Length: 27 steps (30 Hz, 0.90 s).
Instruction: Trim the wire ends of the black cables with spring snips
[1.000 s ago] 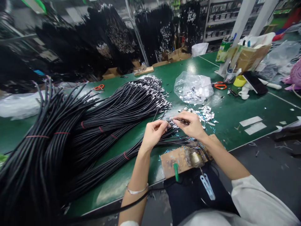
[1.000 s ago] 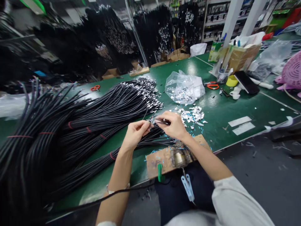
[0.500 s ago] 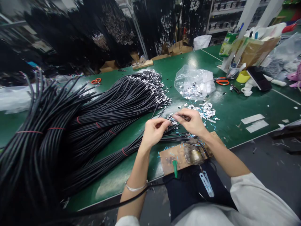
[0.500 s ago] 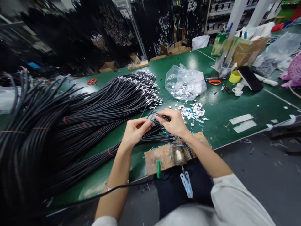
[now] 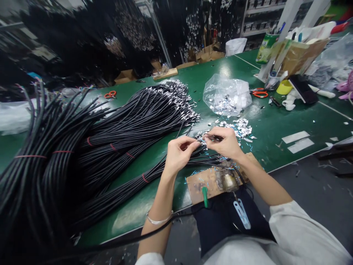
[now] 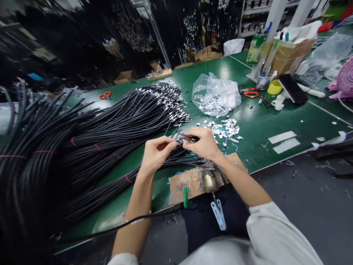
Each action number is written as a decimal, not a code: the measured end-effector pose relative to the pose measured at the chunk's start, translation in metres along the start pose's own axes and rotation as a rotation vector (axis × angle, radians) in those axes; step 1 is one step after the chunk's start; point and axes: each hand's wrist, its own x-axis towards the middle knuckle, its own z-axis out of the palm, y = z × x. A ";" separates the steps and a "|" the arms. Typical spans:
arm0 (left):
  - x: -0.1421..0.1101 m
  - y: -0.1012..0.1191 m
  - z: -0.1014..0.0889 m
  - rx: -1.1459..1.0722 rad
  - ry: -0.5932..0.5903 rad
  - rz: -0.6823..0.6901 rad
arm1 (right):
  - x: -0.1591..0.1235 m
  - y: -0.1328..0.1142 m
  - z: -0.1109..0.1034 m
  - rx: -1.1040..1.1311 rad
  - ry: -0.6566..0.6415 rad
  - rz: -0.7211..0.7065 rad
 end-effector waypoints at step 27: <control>-0.001 -0.006 0.005 0.307 0.062 0.212 | -0.002 -0.001 0.004 0.113 -0.044 0.085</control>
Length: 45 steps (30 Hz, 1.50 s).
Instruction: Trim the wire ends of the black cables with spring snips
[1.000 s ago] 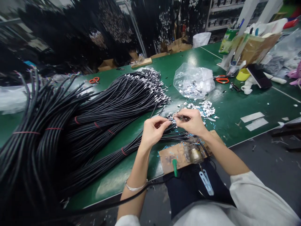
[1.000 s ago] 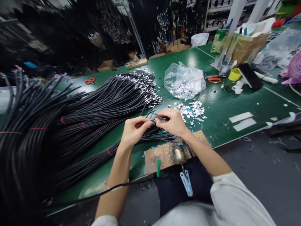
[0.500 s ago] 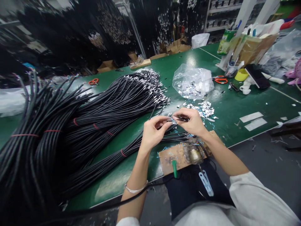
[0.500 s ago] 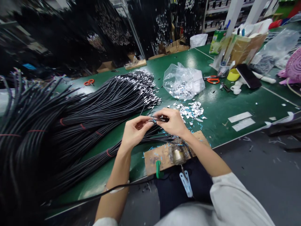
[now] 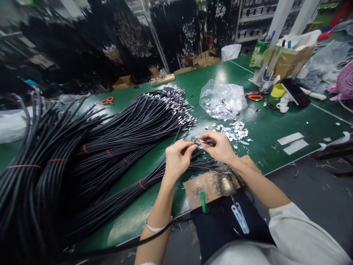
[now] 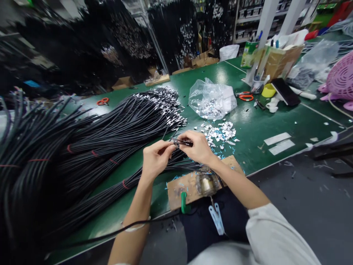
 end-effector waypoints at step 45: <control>0.001 -0.001 -0.007 -0.246 -0.104 -0.127 | 0.000 0.006 0.008 0.069 -0.030 0.111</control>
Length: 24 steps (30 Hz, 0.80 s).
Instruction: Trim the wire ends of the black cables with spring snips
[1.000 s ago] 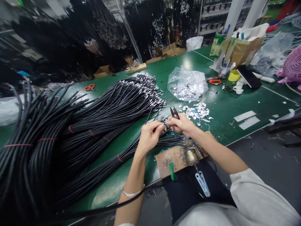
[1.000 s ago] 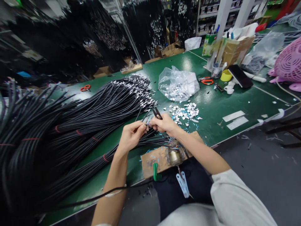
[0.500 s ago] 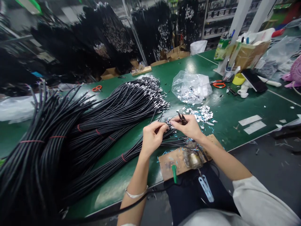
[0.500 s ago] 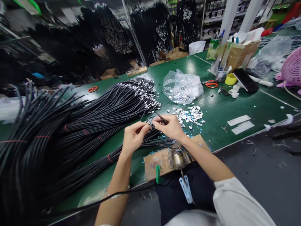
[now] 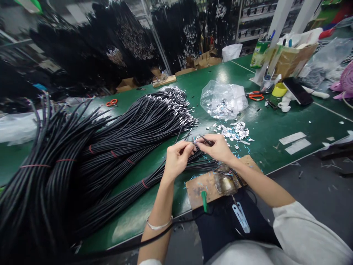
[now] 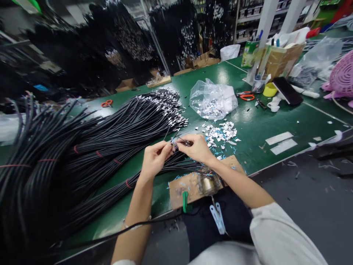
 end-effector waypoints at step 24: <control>-0.003 -0.003 -0.005 0.092 0.053 -0.077 | -0.004 0.016 -0.001 -0.319 -0.061 -0.319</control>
